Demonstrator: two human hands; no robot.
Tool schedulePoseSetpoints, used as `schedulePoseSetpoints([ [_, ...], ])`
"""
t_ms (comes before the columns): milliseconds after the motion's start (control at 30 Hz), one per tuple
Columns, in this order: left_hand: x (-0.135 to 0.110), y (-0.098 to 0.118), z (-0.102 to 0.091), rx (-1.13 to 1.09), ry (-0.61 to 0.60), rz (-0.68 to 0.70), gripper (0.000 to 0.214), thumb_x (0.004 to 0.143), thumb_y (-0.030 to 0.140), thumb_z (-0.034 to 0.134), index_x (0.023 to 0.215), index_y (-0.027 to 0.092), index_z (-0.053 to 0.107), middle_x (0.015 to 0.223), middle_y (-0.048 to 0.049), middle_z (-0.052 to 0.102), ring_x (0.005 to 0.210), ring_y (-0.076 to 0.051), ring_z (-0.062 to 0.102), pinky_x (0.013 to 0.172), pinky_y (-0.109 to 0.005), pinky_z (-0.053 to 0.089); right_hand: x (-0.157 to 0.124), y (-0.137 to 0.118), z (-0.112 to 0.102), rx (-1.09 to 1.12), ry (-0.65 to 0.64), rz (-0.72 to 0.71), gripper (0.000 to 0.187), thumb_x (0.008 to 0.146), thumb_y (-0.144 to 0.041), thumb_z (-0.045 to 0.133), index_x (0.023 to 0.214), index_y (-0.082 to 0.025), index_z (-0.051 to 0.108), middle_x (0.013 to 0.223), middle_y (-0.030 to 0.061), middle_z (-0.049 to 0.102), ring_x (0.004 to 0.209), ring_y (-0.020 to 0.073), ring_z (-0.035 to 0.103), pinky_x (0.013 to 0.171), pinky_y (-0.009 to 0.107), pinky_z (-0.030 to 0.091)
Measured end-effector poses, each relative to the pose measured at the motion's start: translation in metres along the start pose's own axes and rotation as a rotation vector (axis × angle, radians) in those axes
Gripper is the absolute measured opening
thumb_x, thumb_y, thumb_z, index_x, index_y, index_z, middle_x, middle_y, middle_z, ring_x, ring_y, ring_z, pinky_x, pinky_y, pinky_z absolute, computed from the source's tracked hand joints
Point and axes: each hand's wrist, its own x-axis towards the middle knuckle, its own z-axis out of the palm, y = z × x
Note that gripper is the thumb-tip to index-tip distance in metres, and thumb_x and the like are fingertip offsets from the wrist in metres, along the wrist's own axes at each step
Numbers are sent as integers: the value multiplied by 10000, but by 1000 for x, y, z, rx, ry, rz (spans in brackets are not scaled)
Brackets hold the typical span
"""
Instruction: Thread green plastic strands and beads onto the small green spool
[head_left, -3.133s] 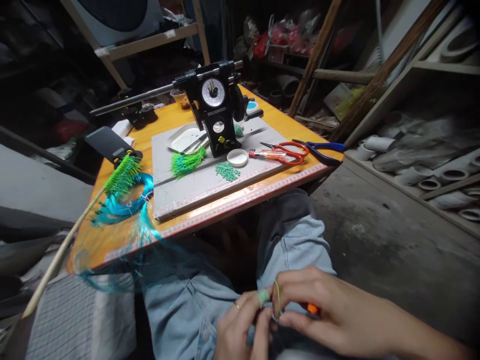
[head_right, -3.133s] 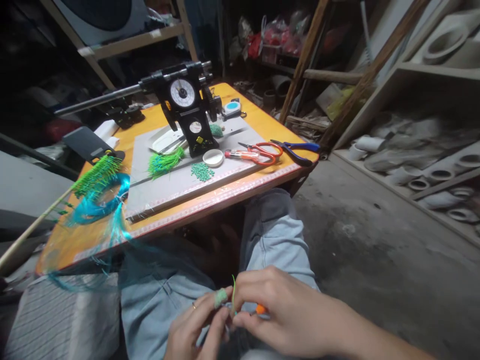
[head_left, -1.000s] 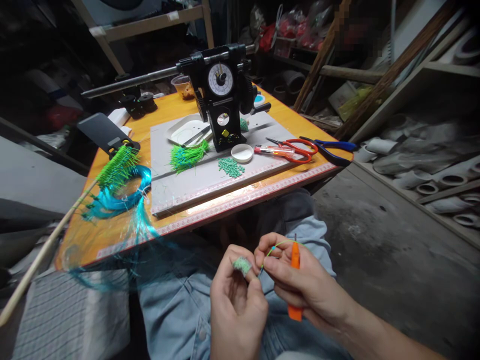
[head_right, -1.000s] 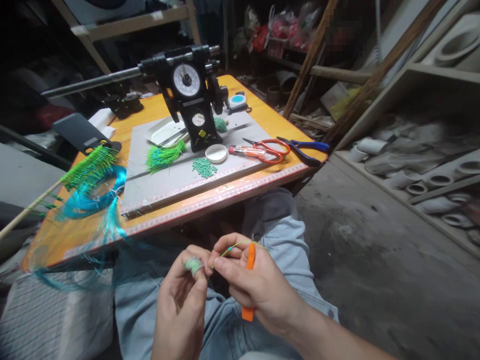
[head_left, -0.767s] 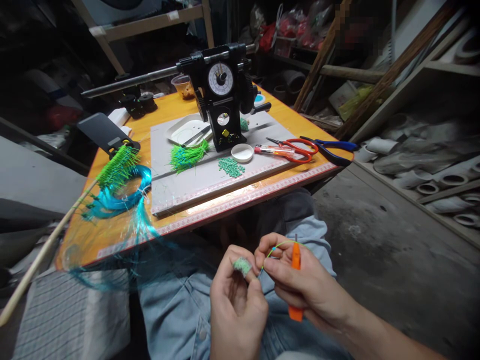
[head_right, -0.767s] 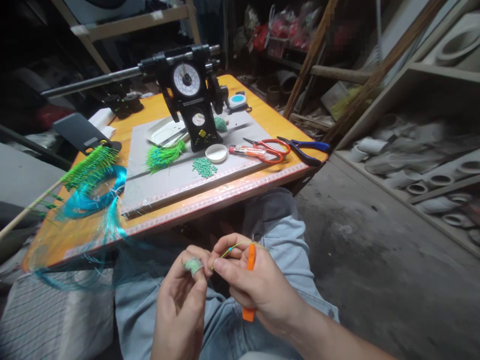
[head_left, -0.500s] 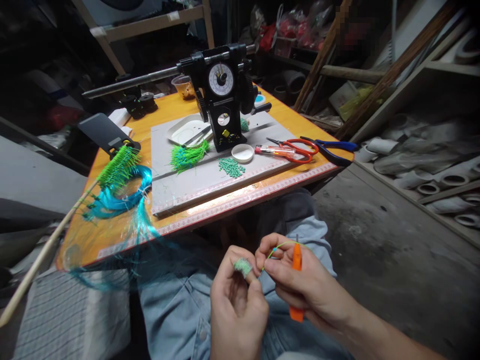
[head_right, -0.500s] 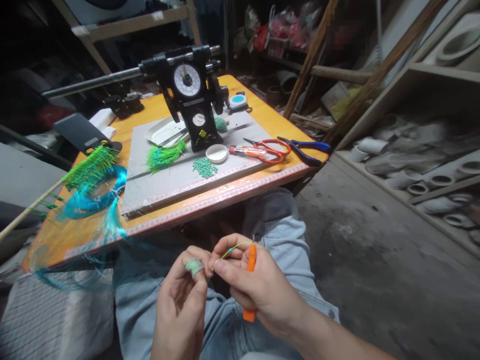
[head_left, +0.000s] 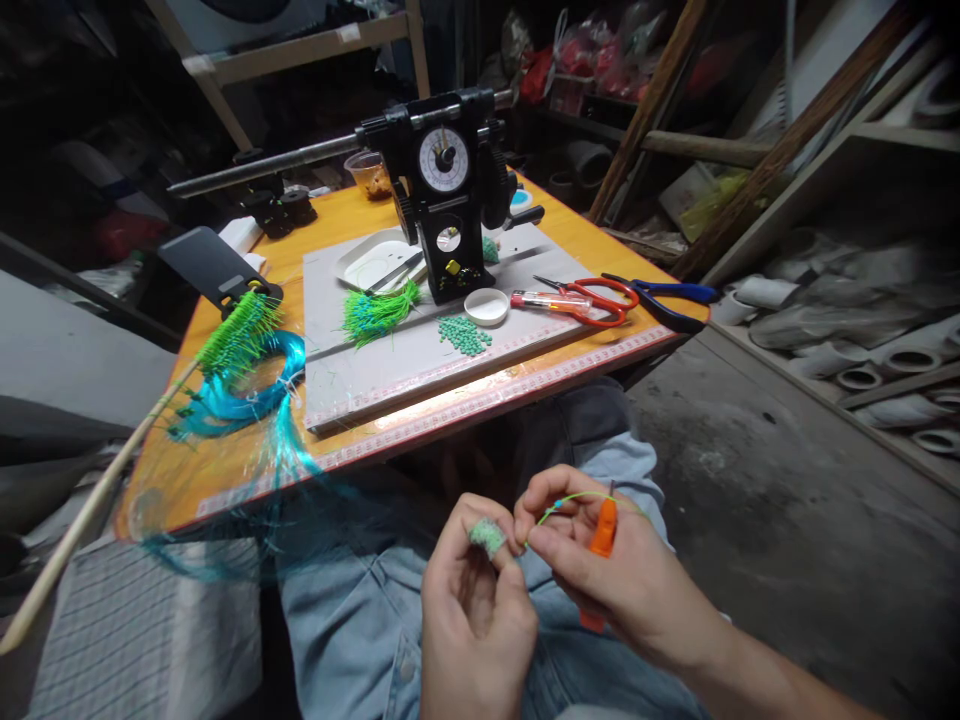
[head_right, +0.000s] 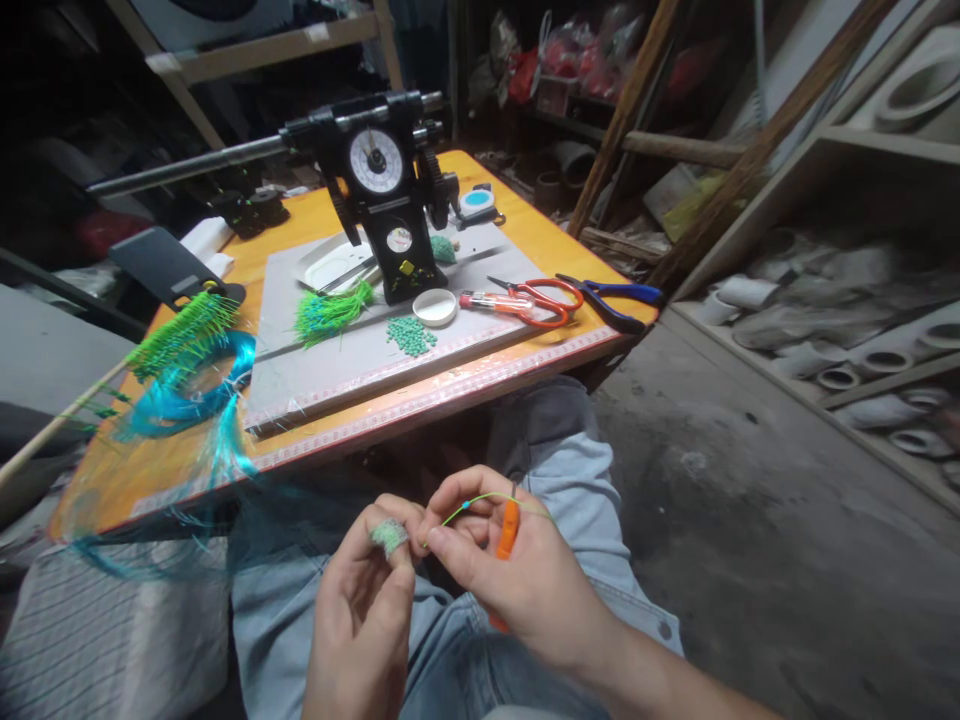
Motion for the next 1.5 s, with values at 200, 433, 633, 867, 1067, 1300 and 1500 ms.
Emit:
schedulePoseSetpoints([
  [200,1,1,0,-10,-7,5,173,894,316,566,768,197,573,768,-17,496,721,-159,497,675,-238,434,-1,2,0,-38,10,-13,249,827,-371,697,918,-192,549,768,3,606,459,22,350,428,167,312],
  [433,0,0,2,-10,12,18,171,875,332,591,763,203,582,764,-11,504,720,-161,507,676,-240,436,0,-1,1,-43,11,-6,256,826,-383,694,911,-195,543,739,-15,589,440,11,348,406,152,297],
  [633,-1,0,2,26,24,12,192,874,364,586,764,207,587,758,-15,509,719,-168,509,683,-251,434,-1,-3,2,-43,12,-5,250,826,-384,692,896,-192,548,654,-38,566,378,4,337,349,143,278],
  [867,-1,1,1,45,8,20,182,880,350,581,766,208,585,762,-16,505,715,-163,500,673,-246,423,0,-1,1,5,14,19,273,801,-378,720,908,-195,548,689,-13,608,386,3,345,354,133,256],
  [1067,-1,2,1,1,9,-1,196,867,353,602,746,201,577,751,-15,499,722,-162,508,676,-240,429,-2,0,1,8,4,47,295,794,-411,716,913,-203,545,691,-22,583,380,-2,302,350,129,258],
  [1300,0,5,-1,-68,-7,-23,206,853,352,617,725,198,568,734,-10,481,708,-160,496,657,-235,431,-2,-4,1,-69,8,61,307,787,-429,715,905,-204,545,713,-14,573,400,6,311,350,129,270],
  [1500,0,4,0,-41,-8,-23,194,861,342,599,736,198,565,745,-5,489,714,-153,506,668,-228,439,-2,-3,1,-38,-15,55,287,809,-418,699,915,-209,533,550,-84,446,379,11,281,348,125,246],
])
